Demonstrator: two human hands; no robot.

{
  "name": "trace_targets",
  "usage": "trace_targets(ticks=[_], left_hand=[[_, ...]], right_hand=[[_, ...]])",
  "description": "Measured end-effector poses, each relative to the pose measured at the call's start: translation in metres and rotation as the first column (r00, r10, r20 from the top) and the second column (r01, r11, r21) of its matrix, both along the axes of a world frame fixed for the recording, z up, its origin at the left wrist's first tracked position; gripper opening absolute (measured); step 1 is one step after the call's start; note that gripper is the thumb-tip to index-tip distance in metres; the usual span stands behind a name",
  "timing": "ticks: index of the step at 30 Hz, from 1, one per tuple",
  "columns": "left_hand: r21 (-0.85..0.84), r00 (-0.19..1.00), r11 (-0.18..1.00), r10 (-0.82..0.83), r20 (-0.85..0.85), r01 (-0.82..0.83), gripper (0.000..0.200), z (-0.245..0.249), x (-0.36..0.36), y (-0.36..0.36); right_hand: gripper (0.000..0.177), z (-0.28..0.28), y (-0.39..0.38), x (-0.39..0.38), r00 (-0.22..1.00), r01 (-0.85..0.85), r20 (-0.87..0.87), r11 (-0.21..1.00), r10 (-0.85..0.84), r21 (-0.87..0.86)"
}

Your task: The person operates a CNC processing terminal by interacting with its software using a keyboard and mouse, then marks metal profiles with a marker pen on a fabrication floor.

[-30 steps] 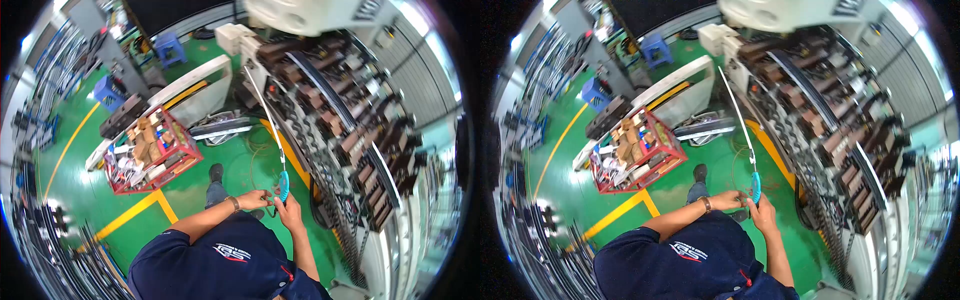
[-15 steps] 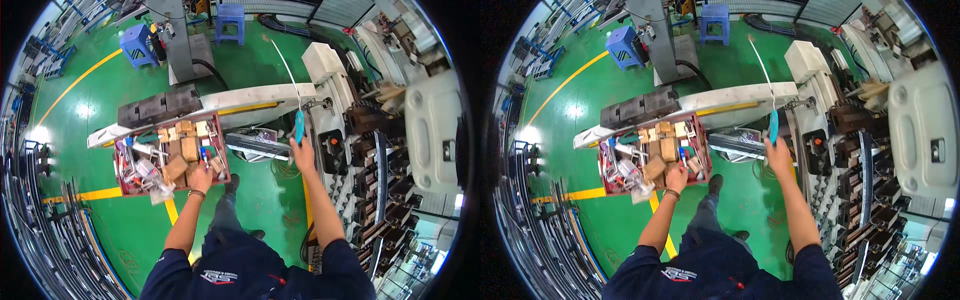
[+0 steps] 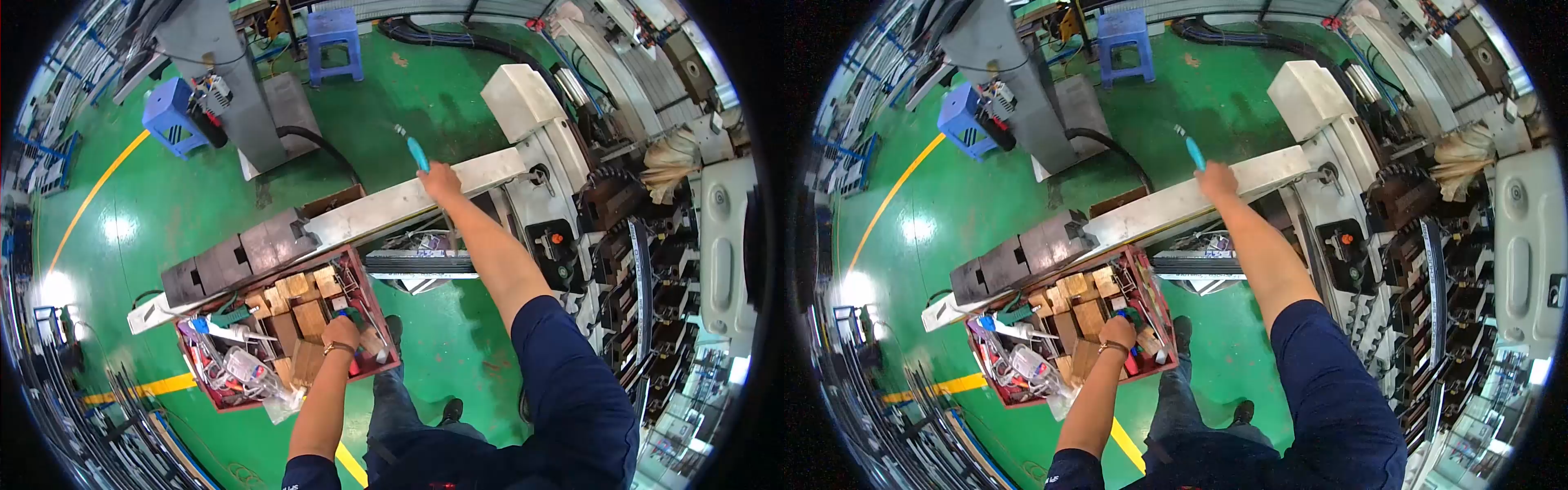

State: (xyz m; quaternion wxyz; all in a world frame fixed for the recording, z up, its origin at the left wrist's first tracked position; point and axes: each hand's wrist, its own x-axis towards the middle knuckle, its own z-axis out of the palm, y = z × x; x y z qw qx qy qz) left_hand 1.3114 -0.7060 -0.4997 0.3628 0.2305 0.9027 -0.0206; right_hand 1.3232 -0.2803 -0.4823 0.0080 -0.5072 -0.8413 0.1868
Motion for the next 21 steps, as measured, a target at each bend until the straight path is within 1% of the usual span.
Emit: trace_targets(ticks=[1, 2, 3, 4, 5, 7, 9, 10, 11, 12, 13, 14, 15, 16, 17, 18, 19, 20, 21], left_hand=[[-0.001, 1.0, 1.0, 0.003, -0.001, -0.003, 0.032, -0.001, -0.002, 0.001], [0.0, 1.0, 1.0, 0.003, 0.001, -0.003, 0.032, 0.0, -0.003, 0.002], [0.003, 1.0, 1.0, 0.002, 0.004, -0.002, 0.032, 0.001, -0.004, 0.002], [0.045, 1.0, 0.999, -0.005, -0.009, 0.006, 0.036, 0.003, -0.006, 0.0], [0.077, 0.996, 0.997, 0.03, -0.081, -0.024, 0.039, 0.014, -0.005, 0.003], [0.149, 0.972, 0.987, 0.09, -0.215, -0.059, 0.044, 0.054, -0.001, 0.007], [0.14, 0.963, 0.989, 0.08, -0.256, -0.045, 0.049, 0.074, 0.0, -0.001], [0.287, 0.966, 0.958, 0.095, -0.239, -0.023, 0.046, 0.088, 0.006, -0.003], [0.43, 0.973, 0.903, 0.1, -0.208, -0.001, 0.043, 0.106, 0.012, 0.0], [0.578, 0.99, 0.816, 0.079, -0.121, 0.005, 0.038, 0.13, 0.028, 0.01], [0.703, 0.999, 0.711, 0.036, -0.026, -0.007, 0.033, 0.15, 0.049, 0.019], [0.673, 0.996, 0.736, -0.095, 0.002, 0.069, 0.031, 0.156, 0.068, 0.025], [0.717, 0.966, 0.683, -0.254, 0.054, 0.14, 0.034, 0.156, 0.089, 0.032], [0.703, 0.925, 0.692, -0.355, 0.133, 0.165, 0.033, 0.158, 0.118, 0.041], [0.684, 0.868, 0.701, -0.452, 0.207, 0.201, 0.033, 0.164, 0.151, 0.05], [0.71, 0.803, 0.666, -0.541, 0.249, 0.229, 0.031, 0.179, 0.188, 0.061], [0.731, 0.731, 0.634, -0.619, 0.287, 0.25, 0.03, 0.197, 0.229, 0.071], [0.748, 0.651, 0.517, -0.743, 0.152, 0.416, 0.027, 0.209, 0.267, 0.076], [0.775, 0.538, 0.462, -0.821, 0.189, 0.431, 0.028, 0.206, 0.303, 0.079]], right_hand=[[0.041, -0.009, -0.001, 0.008, 0.999, -0.004, 0.034, 1.0, 0.003, 0.005], [0.042, -0.012, -0.003, 0.017, 0.999, -0.035, 0.014, 0.999, 0.034, 0.034], [0.041, -0.005, -0.013, 0.025, 1.0, -0.012, -0.021, 0.997, 0.013, 0.079], [0.042, 0.003, -0.023, 0.035, 0.998, 0.007, -0.063, 0.997, -0.002, 0.078], [0.042, 0.007, -0.03, 0.048, 0.994, 0.029, -0.108, 0.996, -0.02, 0.079], [0.045, 0.027, -0.055, 0.085, 0.993, 0.052, -0.103, 0.999, -0.052, -0.001], [0.048, 0.025, -0.089, 0.146, 0.99, -0.028, -0.141, 0.999, 0.031, 0.023], [0.049, 0.021, -0.112, 0.182, 0.97, -0.085, -0.236, 0.994, 0.065, -0.076], [0.05, 0.016, -0.136, 0.22, 0.939, -0.145, -0.334, 0.977, 0.085, -0.157], [0.053, 0.007, -0.164, 0.256, 0.919, -0.209, -0.381, 0.946, 0.102, -0.249], [0.06, 0.038, -0.198, 0.287, 0.929, -0.195, -0.369, 0.879, 0.023, -0.435], [0.069, 0.076, -0.225, 0.315, 0.921, -0.199, -0.385, 0.785, -0.054, -0.586], [0.071, 0.088, -0.252, 0.343, 0.908, -0.224, -0.416, 0.773, -0.056, -0.593], [0.074, 0.099, -0.278, 0.37, 0.891, -0.252, -0.45, 0.764, -0.056, -0.594], [0.075, 0.123, -0.301, 0.397, 0.854, -0.234, -0.495, 0.733, -0.159, -0.639], [0.076, 0.143, -0.323, 0.423, 0.804, -0.229, -0.538, 0.703, -0.254, -0.674], [0.076, 0.145, -0.343, 0.45, 0.799, -0.171, -0.535, 0.749, -0.275, -0.641], [0.076, 0.142, -0.361, 0.475, 0.795, -0.113, -0.53, 0.787, -0.294, -0.607], [0.076, 0.142, -0.376, 0.502, 0.795, -0.059, -0.523, 0.819, -0.308, -0.571]])
